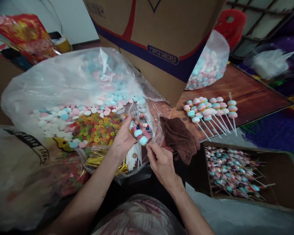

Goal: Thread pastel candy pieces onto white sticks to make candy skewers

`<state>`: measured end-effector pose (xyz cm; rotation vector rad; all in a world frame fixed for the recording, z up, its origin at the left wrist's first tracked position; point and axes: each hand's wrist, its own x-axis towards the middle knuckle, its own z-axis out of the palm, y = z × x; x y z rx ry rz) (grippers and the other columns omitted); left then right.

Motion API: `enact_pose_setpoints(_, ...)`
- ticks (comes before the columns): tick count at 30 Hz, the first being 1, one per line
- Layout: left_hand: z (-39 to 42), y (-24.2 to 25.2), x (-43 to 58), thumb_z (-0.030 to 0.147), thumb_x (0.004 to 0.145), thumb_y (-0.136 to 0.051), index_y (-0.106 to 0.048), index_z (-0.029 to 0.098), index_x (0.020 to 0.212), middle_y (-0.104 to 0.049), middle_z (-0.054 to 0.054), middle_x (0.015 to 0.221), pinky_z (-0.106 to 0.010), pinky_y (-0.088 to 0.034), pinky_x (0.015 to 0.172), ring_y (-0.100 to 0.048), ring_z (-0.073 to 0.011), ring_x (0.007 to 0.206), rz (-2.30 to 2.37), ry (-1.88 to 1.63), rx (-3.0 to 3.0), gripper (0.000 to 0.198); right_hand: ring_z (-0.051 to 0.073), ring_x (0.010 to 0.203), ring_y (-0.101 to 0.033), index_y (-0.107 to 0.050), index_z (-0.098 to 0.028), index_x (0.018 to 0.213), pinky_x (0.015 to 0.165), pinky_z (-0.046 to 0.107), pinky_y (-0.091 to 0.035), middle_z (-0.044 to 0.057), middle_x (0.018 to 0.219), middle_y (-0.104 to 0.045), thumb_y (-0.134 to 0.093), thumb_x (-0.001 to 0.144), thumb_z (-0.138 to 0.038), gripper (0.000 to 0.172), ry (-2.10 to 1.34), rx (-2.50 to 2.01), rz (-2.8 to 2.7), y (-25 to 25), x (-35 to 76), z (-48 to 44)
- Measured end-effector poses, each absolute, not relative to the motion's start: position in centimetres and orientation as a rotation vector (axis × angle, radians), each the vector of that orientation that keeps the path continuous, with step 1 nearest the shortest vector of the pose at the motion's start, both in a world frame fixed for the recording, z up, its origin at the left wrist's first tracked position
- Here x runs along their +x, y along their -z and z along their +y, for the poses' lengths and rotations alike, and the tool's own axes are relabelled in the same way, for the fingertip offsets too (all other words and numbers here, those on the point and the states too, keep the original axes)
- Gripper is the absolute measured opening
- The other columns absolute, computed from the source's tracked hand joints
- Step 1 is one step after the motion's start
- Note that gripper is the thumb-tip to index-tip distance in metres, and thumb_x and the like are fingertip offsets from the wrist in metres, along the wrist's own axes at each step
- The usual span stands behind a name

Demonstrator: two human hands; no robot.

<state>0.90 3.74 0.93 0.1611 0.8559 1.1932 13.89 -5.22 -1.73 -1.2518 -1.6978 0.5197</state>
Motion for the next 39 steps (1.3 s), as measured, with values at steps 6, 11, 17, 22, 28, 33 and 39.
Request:
enact_pose_setpoints(6, 3.7, -1.0, 1.1, 0.056, 0.082, -0.065, -0.051, 0.018, 0.071, -0.057, 0.002, 0.063, -0.025, -0.049, 0.058, -0.060, -0.0124, 0.058, 0.856, -1.217, 0.110, 0.042, 0.009, 0.045, -0.041, -0.061, -0.018, 0.076, 0.046, 0.020, -0.036, -0.006, 0.049, -0.044, -0.052, 0.095, -0.033, 0.026, -1.086, -1.351, -1.384, 0.8, 13.8, -5.5)
enact_pose_setpoints(11, 3.0, -0.3, 1.8, 0.062, 0.079, -0.064, -0.052, 0.017, 0.071, -0.055, 0.003, 0.063, -0.023, -0.040, 0.046, -0.051, -0.0088, 0.046, 0.842, -1.183, 0.230, 0.047, 0.008, 0.043, -0.039, -0.061, -0.017, 0.078, 0.044, 0.020, -0.033, -0.007, 0.048, -0.043, -0.053, 0.094, -0.034, 0.025, -1.180, -1.329, -1.289, 0.8, 13.4, -5.0)
enact_pose_setpoints(17, 2.4, 0.2, 1.9, 0.055, 0.080, -0.068, -0.056, 0.015, 0.070, -0.056, 0.002, 0.062, -0.021, -0.044, 0.051, -0.060, -0.0108, 0.054, 0.896, -1.138, 0.274, 0.043, 0.009, 0.051, -0.053, -0.067, -0.018, 0.089, 0.054, 0.021, -0.043, -0.001, 0.063, -0.062, -0.051, 0.095, -0.022, 0.018, -0.544, -1.360, -1.694, 2.1, 13.1, -5.1)
enact_pose_setpoints(22, 2.4, -0.4, 1.3, 0.040, 0.080, -0.074, -0.059, 0.015, 0.075, -0.060, 0.001, 0.063, -0.024, -0.050, 0.058, -0.068, -0.0159, 0.064, 0.876, -1.067, 0.233, 0.030, 0.013, 0.059, -0.065, -0.067, -0.017, 0.094, 0.062, 0.023, -0.048, 0.004, 0.071, -0.070, -0.049, 0.095, -0.013, 0.018, -0.168, -1.316, -1.910, 2.8, 14.0, -5.1)
enact_pose_setpoints(28, 1.1, -0.4, 2.3, 0.029, 0.079, -0.074, -0.064, 0.013, 0.074, -0.067, -0.004, 0.064, -0.031, -0.055, 0.072, -0.071, -0.0203, 0.071, 0.854, -0.954, 0.209, 0.020, 0.014, 0.052, -0.061, -0.065, -0.016, 0.087, 0.056, 0.025, -0.044, 0.004, 0.062, -0.067, -0.048, 0.095, -0.011, 0.019, 0.091, -1.354, -1.926, 3.4, 13.1, -4.4)
enact_pose_setpoints(33, 0.0, -0.7, 2.0, 0.039, 0.070, -0.081, -0.069, 0.012, 0.077, -0.071, -0.008, 0.072, -0.033, -0.054, 0.076, -0.070, -0.0225, 0.078, 0.812, -0.854, 0.365, 0.030, 0.015, 0.058, -0.066, -0.064, -0.015, 0.094, 0.059, 0.024, -0.048, 0.005, 0.071, -0.071, -0.047, 0.095, -0.010, 0.018, 0.040, -1.340, -1.810, 3.5, 12.6, -4.0)
enact_pose_setpoints(39, 2.5, -1.6, 0.3, 0.049, 0.075, -0.076, -0.067, 0.015, 0.087, -0.071, -0.005, 0.080, -0.027, -0.053, 0.067, -0.067, -0.0152, 0.069, 0.925, -1.104, 0.348, 0.037, 0.013, 0.055, -0.063, -0.063, -0.015, 0.095, 0.058, 0.023, -0.047, 0.003, 0.071, -0.070, -0.053, 0.093, -0.010, 0.012, -0.054, -1.249, -1.800, 2.6, 13.1, -4.7)
